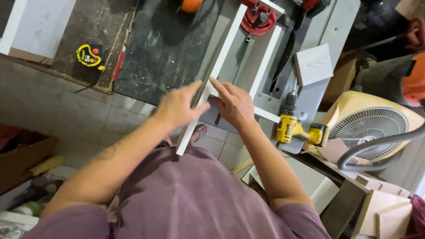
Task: Assembling a white wooden shelf frame by aligning boards and fastening them with a power drill.
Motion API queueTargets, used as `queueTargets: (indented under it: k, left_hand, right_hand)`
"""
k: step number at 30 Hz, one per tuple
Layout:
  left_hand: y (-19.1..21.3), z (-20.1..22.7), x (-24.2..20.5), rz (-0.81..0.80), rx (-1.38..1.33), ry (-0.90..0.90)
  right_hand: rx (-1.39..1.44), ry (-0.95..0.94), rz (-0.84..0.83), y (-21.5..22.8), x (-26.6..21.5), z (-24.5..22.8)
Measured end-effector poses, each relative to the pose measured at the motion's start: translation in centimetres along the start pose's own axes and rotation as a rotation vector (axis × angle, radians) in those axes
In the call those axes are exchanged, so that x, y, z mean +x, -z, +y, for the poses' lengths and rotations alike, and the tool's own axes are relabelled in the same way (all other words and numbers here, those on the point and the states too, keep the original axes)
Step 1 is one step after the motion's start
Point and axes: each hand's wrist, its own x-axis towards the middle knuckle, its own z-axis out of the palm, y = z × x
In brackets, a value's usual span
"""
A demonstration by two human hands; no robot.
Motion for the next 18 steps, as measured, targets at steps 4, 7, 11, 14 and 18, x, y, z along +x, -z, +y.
queueTargets:
  k: [4, 7, 11, 14, 18]
  left_hand:
    - [5.9, -6.6, 4.6, 0.247, 0.17, -0.017]
    - [9.9, -14.5, 10.6, 0.36, 0.406, -0.024]
    - [10.7, -19.0, 14.1, 0.445, 0.412, -0.154]
    - [9.2, -22.6, 14.2, 0.404, 0.276, -0.12]
    - [8.7, -24.1, 14.4, 0.341, 0.133, -0.117]
  right_hand:
    - [-0.022, 0.036, -0.042, -0.6, -0.4, 0.2]
    - [-0.045, 0.063, -0.061, -0.8, -0.4, 0.3]
    - [0.089, 0.047, 0.067, -1.6, 0.0, -0.2]
    - [0.131, 0.026, 0.043, -1.6, 0.1, -0.3]
    - [0.121, 0.001, 0.028, -1.7, 0.5, -1.0]
